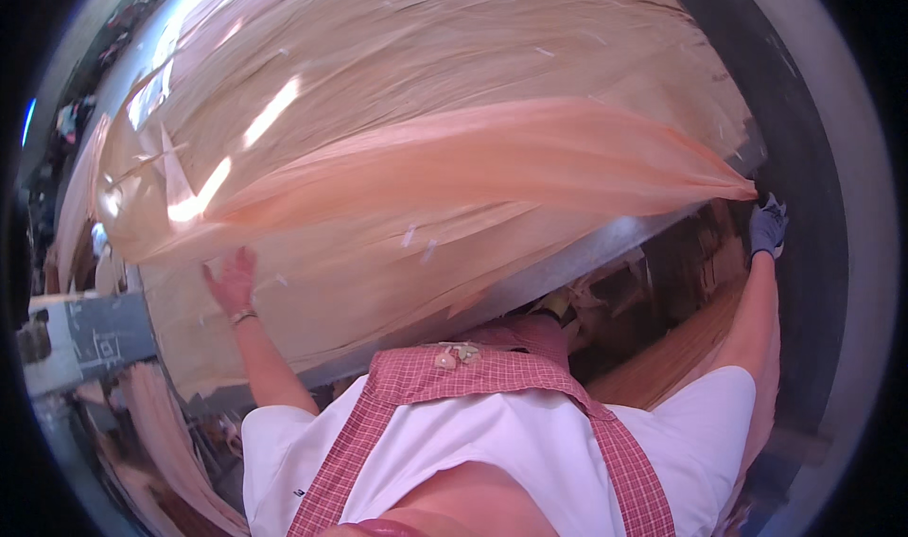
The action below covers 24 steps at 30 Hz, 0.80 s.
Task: The person applies small strips of white adhesive tape to thin wood veneers on a workbench using a cutting tool, then lifts and stacks several wood sheets.
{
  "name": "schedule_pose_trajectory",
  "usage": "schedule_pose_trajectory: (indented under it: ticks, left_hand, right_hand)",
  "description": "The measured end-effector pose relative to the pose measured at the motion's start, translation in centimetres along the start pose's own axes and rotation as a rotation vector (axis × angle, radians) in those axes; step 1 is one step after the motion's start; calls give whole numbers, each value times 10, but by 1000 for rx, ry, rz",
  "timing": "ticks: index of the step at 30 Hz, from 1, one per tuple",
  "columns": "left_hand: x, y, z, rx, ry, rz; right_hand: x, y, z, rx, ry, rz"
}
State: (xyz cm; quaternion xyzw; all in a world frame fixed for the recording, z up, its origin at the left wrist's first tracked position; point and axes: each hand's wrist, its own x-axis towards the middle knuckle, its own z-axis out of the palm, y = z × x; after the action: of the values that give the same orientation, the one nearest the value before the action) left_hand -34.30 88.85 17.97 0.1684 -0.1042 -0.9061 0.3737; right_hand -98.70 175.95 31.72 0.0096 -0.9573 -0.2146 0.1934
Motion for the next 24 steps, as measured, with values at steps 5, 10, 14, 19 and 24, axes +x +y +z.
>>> schedule_pose_trajectory:
  ticks: [5,10,14,19,24]
  left_hand:
    - [-66,-134,-29,37,848,451]
    - [-79,-227,31,1372,762,725]
    - [-8,-341,142,2835,20,586]
    - [26,-347,167,3063,-365,166]
    - [-26,-414,131,2925,54,427]
  right_hand:
    - [176,-39,73,49,161,-110]
    - [254,-57,168,325,108,-331]
    - [306,-6,200,295,251,-373]
    - [321,11,235,234,130,-247]
    - [311,22,263,-184,-71,-202]
